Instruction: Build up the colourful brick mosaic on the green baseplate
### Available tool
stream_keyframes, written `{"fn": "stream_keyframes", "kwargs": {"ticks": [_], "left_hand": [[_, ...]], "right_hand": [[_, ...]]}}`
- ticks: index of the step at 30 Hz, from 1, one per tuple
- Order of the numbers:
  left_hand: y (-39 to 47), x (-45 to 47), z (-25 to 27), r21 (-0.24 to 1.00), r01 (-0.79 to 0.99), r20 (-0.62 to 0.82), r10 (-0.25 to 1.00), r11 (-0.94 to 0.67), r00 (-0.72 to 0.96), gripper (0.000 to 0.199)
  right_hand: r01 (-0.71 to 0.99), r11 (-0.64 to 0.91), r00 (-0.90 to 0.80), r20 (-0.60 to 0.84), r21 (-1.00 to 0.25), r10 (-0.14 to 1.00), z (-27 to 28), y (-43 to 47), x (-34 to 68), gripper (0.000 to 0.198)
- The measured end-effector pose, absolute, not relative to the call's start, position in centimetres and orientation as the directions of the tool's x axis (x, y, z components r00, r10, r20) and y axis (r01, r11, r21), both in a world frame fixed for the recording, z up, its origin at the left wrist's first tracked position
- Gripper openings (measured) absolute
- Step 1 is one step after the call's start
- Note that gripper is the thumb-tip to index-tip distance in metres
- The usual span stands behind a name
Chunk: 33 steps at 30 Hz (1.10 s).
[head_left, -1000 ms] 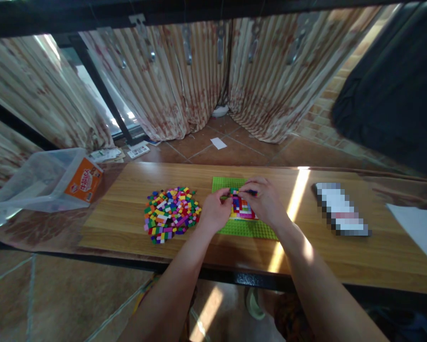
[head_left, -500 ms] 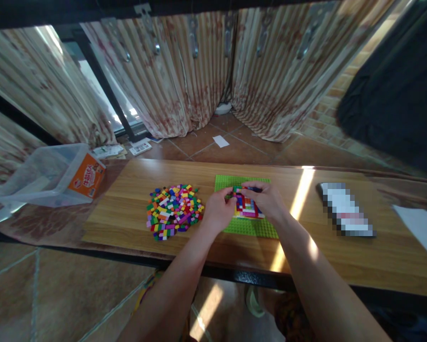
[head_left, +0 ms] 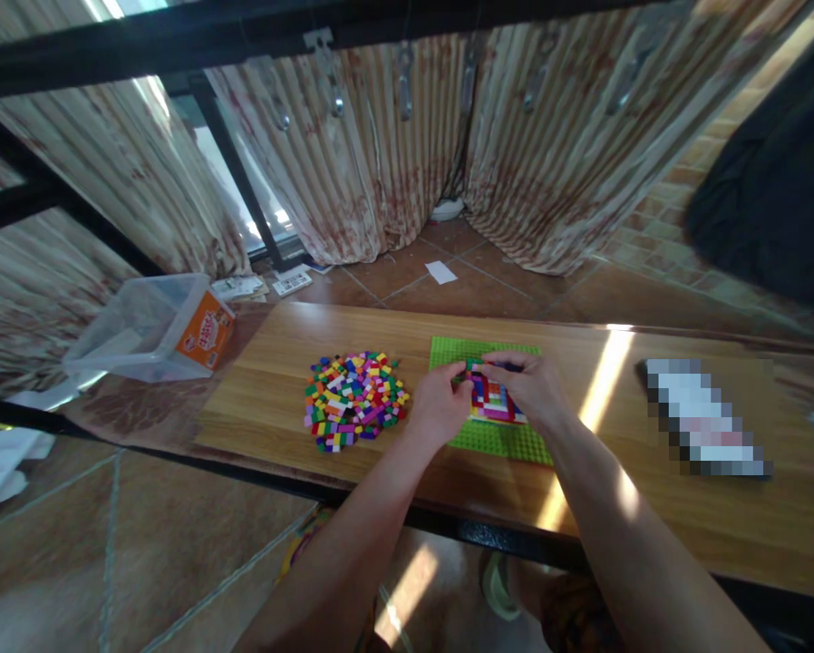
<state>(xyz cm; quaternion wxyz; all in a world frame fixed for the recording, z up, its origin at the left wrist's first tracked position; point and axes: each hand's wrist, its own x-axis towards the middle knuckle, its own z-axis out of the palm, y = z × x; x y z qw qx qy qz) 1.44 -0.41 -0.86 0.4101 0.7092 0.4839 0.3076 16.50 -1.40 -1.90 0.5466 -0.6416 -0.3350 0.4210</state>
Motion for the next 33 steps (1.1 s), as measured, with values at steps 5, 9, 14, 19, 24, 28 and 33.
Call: {"fn": "stream_keyframes", "kwargs": {"ticks": [5,9,14,19,24,28,33], "left_hand": [[-0.8,1.4,-0.5,0.861,0.47,0.034,0.946,-0.192,0.323,0.035],[-0.6,1.1,-0.2,0.842,0.494,0.046,0.941,-0.217,0.335,0.035],[1.8,-1.9,0.7,0.699,0.674,0.126,0.969,-0.239,0.213,0.034],[3.4,-6.6,1.3,0.443,0.893,0.116,0.993,-0.083,0.034,0.032],[2.9,-7.8,0.9,0.29,0.955,0.091,0.995,-0.064,0.039,0.02],[3.0,-7.4,0.7,0.331,0.941,0.084,0.996,-0.064,0.038,0.019],[3.5,-6.4,0.5,0.792,0.579,0.12,0.979,-0.193,0.163,0.016]], "right_hand": [[-0.023,-0.168,0.411,-0.163,-0.986,0.897,-2.1,-1.4,16.7,0.047],[-0.009,-0.167,0.392,-0.157,-0.986,0.907,-2.3,-1.7,16.9,0.046],[0.049,-0.156,0.45,-0.118,-0.987,0.885,-2.6,-2.2,17.4,0.047],[0.19,-0.084,0.525,0.029,-0.978,0.851,-2.1,-2.7,18.4,0.036],[0.193,-0.073,0.547,0.045,-0.979,0.836,-1.4,-3.0,18.4,0.036],[0.224,-0.086,0.553,0.054,-0.971,0.832,-1.2,-3.2,18.3,0.035],[0.511,0.002,0.506,0.303,-0.86,0.807,0.1,-3.9,17.6,0.025]]}}
